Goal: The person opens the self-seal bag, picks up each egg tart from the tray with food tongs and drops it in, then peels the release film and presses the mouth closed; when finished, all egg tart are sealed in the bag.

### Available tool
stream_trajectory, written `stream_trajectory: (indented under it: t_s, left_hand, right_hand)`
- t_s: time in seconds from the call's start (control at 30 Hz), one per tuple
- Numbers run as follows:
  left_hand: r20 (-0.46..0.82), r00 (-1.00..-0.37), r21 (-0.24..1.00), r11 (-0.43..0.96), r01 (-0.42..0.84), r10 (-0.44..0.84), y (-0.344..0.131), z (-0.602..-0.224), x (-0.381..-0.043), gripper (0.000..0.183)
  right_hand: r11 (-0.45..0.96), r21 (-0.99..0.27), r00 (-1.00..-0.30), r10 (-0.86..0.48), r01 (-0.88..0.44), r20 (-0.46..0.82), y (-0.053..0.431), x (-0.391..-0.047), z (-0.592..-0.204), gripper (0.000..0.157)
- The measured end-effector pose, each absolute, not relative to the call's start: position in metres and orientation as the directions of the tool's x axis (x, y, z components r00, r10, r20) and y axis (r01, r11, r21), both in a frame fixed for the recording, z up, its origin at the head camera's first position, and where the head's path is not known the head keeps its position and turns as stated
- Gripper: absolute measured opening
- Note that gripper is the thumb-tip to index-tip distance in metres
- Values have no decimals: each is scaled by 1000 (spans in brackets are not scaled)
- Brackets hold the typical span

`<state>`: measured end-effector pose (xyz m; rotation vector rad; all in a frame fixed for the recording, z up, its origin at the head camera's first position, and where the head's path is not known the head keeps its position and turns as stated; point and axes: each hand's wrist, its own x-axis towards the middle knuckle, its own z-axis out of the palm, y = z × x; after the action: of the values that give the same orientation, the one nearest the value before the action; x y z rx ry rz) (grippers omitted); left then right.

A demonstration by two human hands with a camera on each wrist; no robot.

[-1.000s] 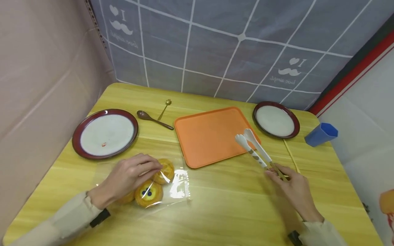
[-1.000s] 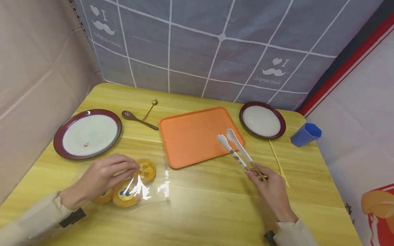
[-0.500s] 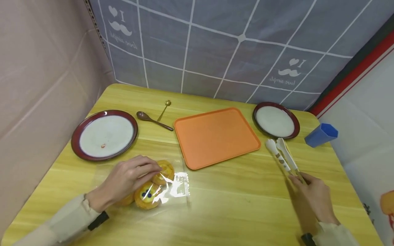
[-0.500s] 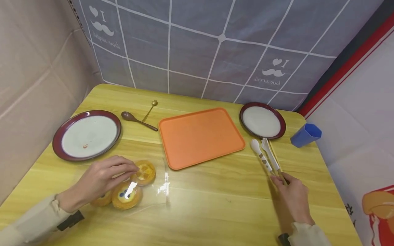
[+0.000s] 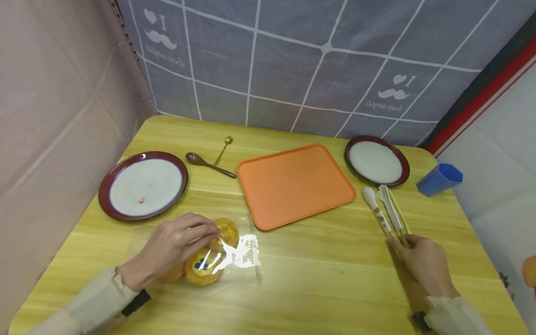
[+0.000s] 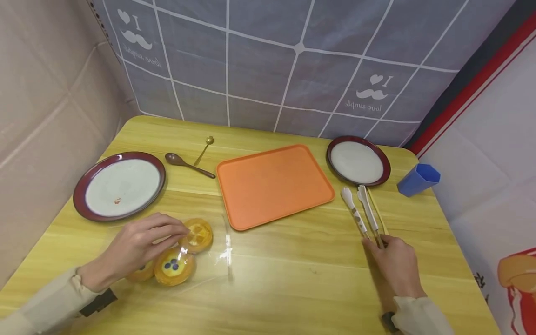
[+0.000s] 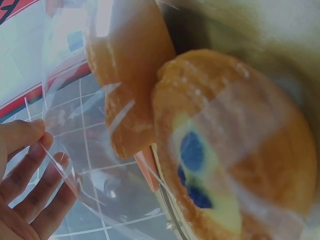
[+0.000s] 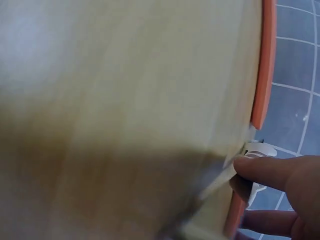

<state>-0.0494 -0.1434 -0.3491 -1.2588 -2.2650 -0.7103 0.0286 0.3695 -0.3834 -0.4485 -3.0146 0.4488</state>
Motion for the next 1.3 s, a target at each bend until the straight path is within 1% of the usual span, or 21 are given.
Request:
stream_trajectory:
  t_s: [0.17, 0.23, 0.37, 0.43, 0.47, 0.53, 0.6, 0.63, 0.7, 0.73, 0.8, 0.9, 1.07, 1.17, 1.3]
  left_hand:
    - [596, -495, 218, 466, 858, 632, -144, -351, -49, 25]
    - [595, -495, 217, 467, 857, 633, -145, -351, -49, 25]
    - [595, -489, 215, 459, 862, 638, -146, -350, -50, 25]
    - [603, -475, 199, 456, 867, 641, -146, -350, -51, 25]
    - [602, -475, 202, 453, 868, 642, -147, -349, -51, 26]
    - [605, -470, 196, 451, 871, 643, -147, -348, -52, 25]
    - [598, -476, 206, 451, 869, 645, -147, -348, -53, 24]
    - [594, -480, 214, 449, 868, 645, -148, -347, -53, 24]
    - [591, -482, 216, 449, 867, 647, -148, -347, -53, 23]
    - [590, -482, 216, 449, 867, 647, -148, -347, -53, 23]
    - [589, -484, 220, 448, 867, 647, -148, -347, -53, 22]
    - [577, -495, 229, 453, 862, 650, -148, -347, -54, 20]
    - [571, -500, 225, 461, 858, 651, -148, -347, -54, 17]
    - [571, -502, 226, 464, 857, 650, -149, -346, -54, 18]
    - [561, -516, 233, 474, 849, 647, -149, -345, -54, 19]
  right_hand:
    - [948, -244, -967, 234, 205, 97, 369, 25, -388, 42]
    - [955, -230, -969, 218, 186, 121, 368, 24, -389, 44]
    - [972, -201, -959, 169, 123, 229, 359, 22, -382, 47]
    - [973, -225, -954, 121, 59, 273, 344, 20, -374, 47]
    - [966, -255, -958, 102, 31, 267, 334, 18, -370, 47]
    - [936, -352, -983, 53, -12, 176, 310, 14, -363, 42]
    - [849, -528, -1000, -27, -20, -5, 282, 9, -359, 40]
    - [796, -605, -991, -74, 6, -107, 267, 7, -358, 41]
    - [678, -732, -942, -196, 72, -274, 239, 3, -360, 41]
    - [604, -789, -905, -264, 114, -333, 226, 1, -363, 41]
    - [484, -851, -827, -380, 202, -413, 201, -1, -369, 43]
    - [373, -863, -734, -468, 340, -492, 170, -2, -378, 50]
    - [292, -801, -632, -498, 522, -594, 137, 1, -386, 62]
    - [289, -770, -599, -496, 569, -629, 128, 2, -388, 65]
    - [360, -741, -573, -474, 567, -669, 126, 3, -389, 66]
